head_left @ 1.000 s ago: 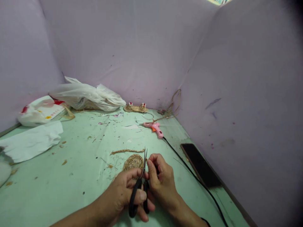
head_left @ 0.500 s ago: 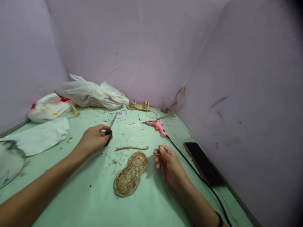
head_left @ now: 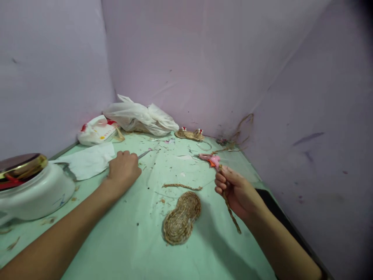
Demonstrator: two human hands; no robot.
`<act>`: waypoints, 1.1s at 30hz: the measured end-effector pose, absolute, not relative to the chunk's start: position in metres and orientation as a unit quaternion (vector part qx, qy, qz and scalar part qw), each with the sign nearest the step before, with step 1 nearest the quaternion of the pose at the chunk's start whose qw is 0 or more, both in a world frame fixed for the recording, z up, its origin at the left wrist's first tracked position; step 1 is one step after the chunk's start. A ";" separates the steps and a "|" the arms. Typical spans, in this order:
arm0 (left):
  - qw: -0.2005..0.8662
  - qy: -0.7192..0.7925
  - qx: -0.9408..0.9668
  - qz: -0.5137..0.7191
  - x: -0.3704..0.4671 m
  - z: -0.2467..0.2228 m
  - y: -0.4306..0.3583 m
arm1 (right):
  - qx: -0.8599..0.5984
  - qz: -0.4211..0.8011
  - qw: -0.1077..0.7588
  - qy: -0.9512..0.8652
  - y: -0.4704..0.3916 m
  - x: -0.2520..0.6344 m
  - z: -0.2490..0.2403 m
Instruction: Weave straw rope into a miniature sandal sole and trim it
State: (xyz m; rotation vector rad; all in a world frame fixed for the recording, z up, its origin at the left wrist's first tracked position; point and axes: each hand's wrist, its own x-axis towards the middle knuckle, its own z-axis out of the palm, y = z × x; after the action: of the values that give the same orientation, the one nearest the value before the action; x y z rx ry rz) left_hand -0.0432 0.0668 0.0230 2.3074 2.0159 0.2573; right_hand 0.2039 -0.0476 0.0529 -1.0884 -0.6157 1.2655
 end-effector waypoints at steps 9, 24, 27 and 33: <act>0.706 0.270 0.621 0.209 0.010 0.069 0.034 | -0.392 0.610 0.600 -0.338 0.007 0.164 0.089; 0.198 0.638 0.699 0.255 -0.020 0.191 0.200 | -0.414 0.666 0.588 -0.197 0.023 0.168 0.009; 0.133 0.678 0.682 0.240 -0.058 0.208 0.218 | -0.418 0.666 0.583 -0.203 0.030 0.173 -0.004; 0.074 0.772 0.618 0.133 -0.124 0.190 0.241 | -0.429 0.690 0.545 -0.206 0.041 0.184 -0.021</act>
State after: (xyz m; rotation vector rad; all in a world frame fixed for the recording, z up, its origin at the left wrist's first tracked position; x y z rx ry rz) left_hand -0.1240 0.2414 0.1895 1.8538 2.3152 0.3983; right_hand 0.1845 0.0414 -0.0214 -1.0181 -0.4886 1.6362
